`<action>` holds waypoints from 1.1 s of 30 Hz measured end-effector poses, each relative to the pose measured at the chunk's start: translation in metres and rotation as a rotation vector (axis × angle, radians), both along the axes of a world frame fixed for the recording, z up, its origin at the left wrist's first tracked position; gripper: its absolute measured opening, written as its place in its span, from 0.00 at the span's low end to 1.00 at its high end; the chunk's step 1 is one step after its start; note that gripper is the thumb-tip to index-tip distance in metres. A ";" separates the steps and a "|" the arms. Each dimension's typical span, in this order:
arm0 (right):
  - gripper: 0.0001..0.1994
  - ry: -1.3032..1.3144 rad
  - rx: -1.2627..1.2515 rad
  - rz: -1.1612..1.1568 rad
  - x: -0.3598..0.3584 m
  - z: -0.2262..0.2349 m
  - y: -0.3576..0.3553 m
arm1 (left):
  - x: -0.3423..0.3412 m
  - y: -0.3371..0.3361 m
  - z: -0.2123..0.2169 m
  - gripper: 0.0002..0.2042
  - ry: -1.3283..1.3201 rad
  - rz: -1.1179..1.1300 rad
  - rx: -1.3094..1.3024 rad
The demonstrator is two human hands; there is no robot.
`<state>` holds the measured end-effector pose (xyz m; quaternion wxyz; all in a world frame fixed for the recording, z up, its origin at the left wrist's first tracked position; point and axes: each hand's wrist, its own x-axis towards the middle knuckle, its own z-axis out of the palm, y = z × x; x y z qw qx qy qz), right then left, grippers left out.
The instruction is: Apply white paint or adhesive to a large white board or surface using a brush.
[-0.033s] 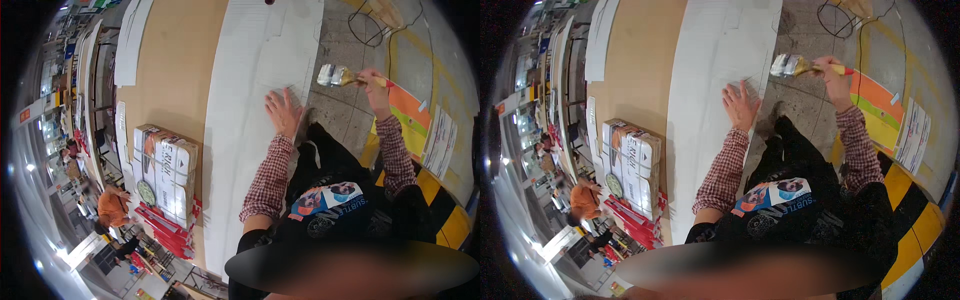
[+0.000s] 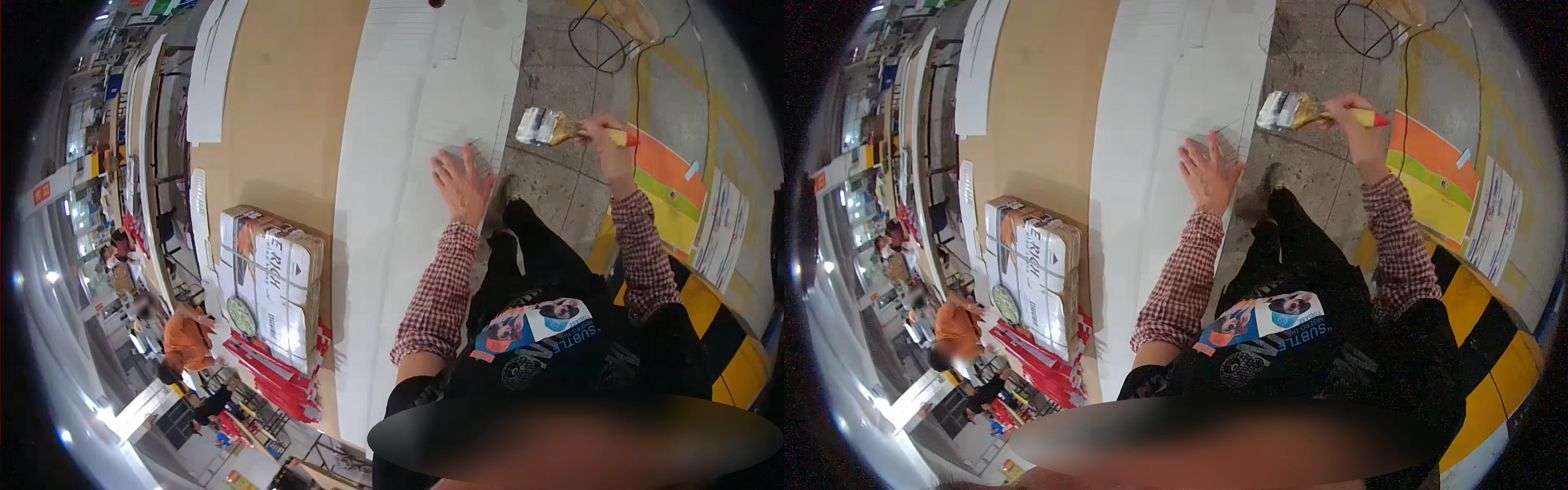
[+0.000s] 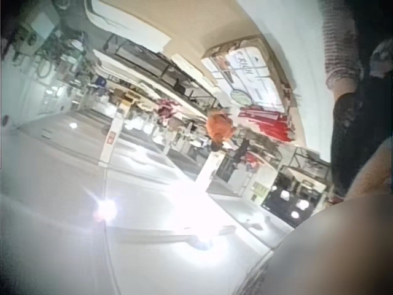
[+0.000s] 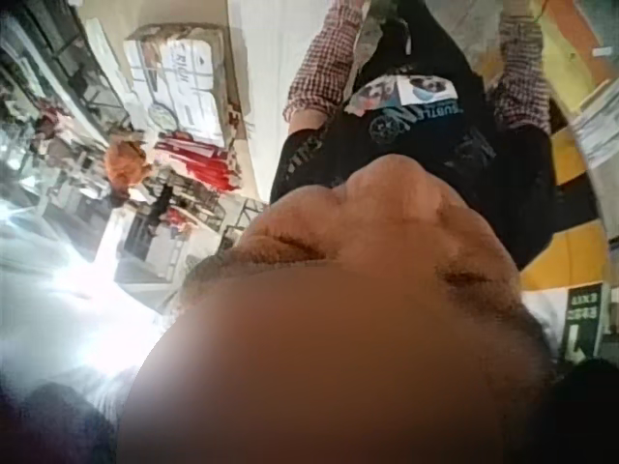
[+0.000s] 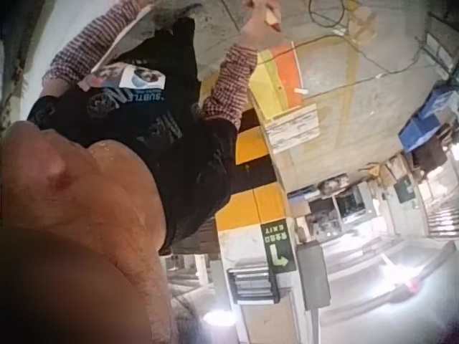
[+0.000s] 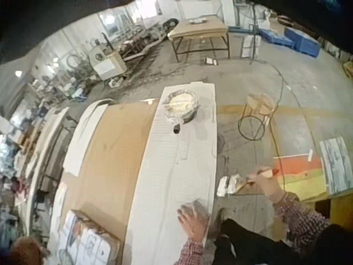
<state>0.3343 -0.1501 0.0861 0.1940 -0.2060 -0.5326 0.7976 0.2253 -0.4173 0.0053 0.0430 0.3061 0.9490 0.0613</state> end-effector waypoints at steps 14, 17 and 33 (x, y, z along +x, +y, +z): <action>0.04 -0.004 0.607 0.084 -0.050 -0.023 0.003 | -0.008 0.002 0.018 0.35 -0.150 -0.036 0.008; 0.04 -0.100 0.561 0.058 -0.054 -0.024 0.001 | -0.008 0.002 0.018 0.33 -0.144 -0.036 0.046; 0.03 -0.085 0.502 0.206 -0.048 -0.021 -0.010 | -0.010 0.006 0.022 0.32 -0.131 -0.031 -0.005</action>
